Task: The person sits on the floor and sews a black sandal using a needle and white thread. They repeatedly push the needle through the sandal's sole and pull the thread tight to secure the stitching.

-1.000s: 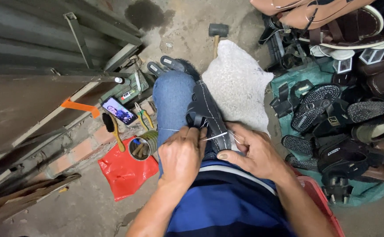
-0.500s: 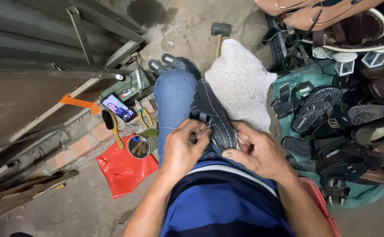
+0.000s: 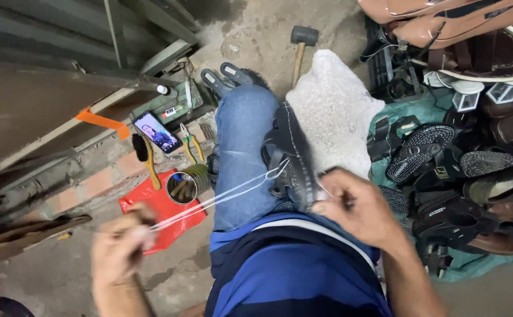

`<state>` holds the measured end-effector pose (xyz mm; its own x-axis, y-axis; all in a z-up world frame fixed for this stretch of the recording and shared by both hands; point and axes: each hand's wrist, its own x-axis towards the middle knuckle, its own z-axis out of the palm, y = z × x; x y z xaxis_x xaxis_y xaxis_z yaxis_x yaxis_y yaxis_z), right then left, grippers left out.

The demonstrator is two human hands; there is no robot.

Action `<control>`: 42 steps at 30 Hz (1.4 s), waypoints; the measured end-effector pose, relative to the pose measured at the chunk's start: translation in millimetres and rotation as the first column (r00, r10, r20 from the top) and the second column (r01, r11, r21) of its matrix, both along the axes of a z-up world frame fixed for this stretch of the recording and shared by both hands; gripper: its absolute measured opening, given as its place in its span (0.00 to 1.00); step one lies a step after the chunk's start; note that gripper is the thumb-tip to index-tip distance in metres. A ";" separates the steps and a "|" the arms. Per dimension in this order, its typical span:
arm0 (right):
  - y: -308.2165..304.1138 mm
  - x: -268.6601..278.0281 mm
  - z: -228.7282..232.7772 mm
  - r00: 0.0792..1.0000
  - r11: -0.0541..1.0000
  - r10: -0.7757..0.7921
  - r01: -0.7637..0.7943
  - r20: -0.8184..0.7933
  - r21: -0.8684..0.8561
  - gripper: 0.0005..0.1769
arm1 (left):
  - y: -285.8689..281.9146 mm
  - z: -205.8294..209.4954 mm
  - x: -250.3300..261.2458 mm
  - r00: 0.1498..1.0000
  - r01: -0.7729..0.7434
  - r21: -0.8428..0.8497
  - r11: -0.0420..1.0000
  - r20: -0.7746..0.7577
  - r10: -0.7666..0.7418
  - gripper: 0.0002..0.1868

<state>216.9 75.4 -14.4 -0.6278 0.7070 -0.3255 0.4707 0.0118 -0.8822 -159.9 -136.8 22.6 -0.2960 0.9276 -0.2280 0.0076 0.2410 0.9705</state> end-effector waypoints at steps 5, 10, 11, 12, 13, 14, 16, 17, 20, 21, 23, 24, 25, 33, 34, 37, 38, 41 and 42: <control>15.5 36.9 -27.3 0.860 0.852 -0.510 0.508 -0.025 0.128 0.23 | -97.1 -42.3 -84.4 0.754 -0.539 -0.015 0.842 0.436 0.491 0.15; 24.2 71.5 -36.0 0.824 0.846 -0.490 0.371 0.284 0.383 0.17 | -99.9 -53.1 -101.9 0.507 -0.831 -0.274 0.484 -0.014 0.862 0.27; 19.1 67.2 -36.2 0.827 0.848 -0.484 0.363 0.286 0.386 0.17 | -106.5 -72.6 -105.0 0.501 -0.833 -0.276 0.479 -0.009 0.865 0.27; 13.8 63.2 -36.4 0.849 0.806 -0.456 0.267 0.267 0.529 0.23 | -113.3 -92.2 -107.7 0.532 -0.846 -0.196 0.496 -0.366 0.763 0.17; 9.3 58.0 -37.4 0.873 0.735 -0.420 0.167 0.249 0.657 0.29 | -120.0 -111.1 -110.9 0.459 -0.840 -0.121 0.529 -0.679 0.573 0.11; 10.0 45.3 -32.3 0.876 0.734 -0.413 0.160 0.248 0.660 0.29 | -108.7 -116.0 -95.1 0.454 -0.845 -0.120 0.522 -0.676 0.580 0.11; 6.2 21.6 -22.3 0.965 0.614 -0.246 0.082 0.091 0.785 0.22 | -83.0 -124.5 -67.1 0.479 -0.612 0.003 0.791 -0.794 0.374 0.05; 5.9 5.7 -14.9 0.965 0.612 -0.245 0.078 0.095 0.787 0.22 | -42.8 -106.4 -41.8 0.482 -0.613 0.002 0.790 -0.791 0.376 0.05; 6.8 -31.0 0.6 0.978 0.635 -0.129 -0.046 0.164 0.771 0.24 | 33.7 -49.4 41.3 0.720 -0.236 0.058 0.970 -0.660 0.215 0.05; 8.3 -36.9 1.5 0.983 0.614 -0.059 -0.102 0.175 0.783 0.18 | 51.1 -41.3 61.1 0.774 -0.095 0.049 0.994 -0.624 0.105 0.12; 9.0 -44.1 6.7 0.982 0.583 0.016 -0.163 0.190 0.796 0.13 | 77.7 -26.6 91.9 0.812 0.041 0.052 0.998 -0.584 -0.003 0.18; 8.4 -45.3 10.6 0.995 0.664 -0.029 -0.054 0.097 0.746 0.04 | 87.1 -20.7 103.2 0.818 0.075 0.045 0.996 -0.574 -0.036 0.20; 6.4 -45.9 14.2 0.997 0.738 -0.081 0.052 0.011 0.673 0.08 | 95.2 -14.4 115.1 0.823 0.108 0.033 0.994 -0.563 -0.071 0.22; -3.6 -10.9 25.6 0.901 0.988 -0.145 0.107 -0.409 -0.114 0.20 | 96.7 -17.0 137.1 0.922 0.275 -0.045 0.960 -0.272 -0.277 0.16; -1.4 -16.0 32.0 0.996 1.000 0.003 -0.002 -0.089 0.017 0.50 | 98.2 -16.8 140.7 0.937 0.298 -0.105 0.949 -0.158 -0.312 0.18; -1.2 -26.0 33.0 0.954 0.960 0.101 -0.168 0.281 0.224 0.51 | 100.7 -24.4 154.0 0.948 0.319 0.038 0.947 -0.020 -0.319 0.24; 0.7 -21.2 30.8 0.954 0.960 0.100 -0.166 0.283 0.223 0.51 | 102.7 -25.8 155.6 0.947 0.321 0.038 0.946 -0.018 -0.320 0.24; 4.5 -4.6 18.5 0.933 0.976 0.121 -0.174 0.338 0.132 0.39 | 108.4 -27.2 161.8 0.940 0.340 0.053 0.939 -0.063 -0.336 0.26; 5.0 2.0 10.3 0.965 0.975 0.117 -0.157 0.236 0.158 0.33 | 111.1 -25.9 164.0 0.929 0.365 0.054 0.930 -0.092 -0.359 0.27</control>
<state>218.9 80.4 -4.1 -0.6474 0.6776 -0.3489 0.6393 0.2335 -0.7327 4.1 -25.7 -3.3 0.0480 0.9876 -0.1497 0.1596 0.1403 0.9772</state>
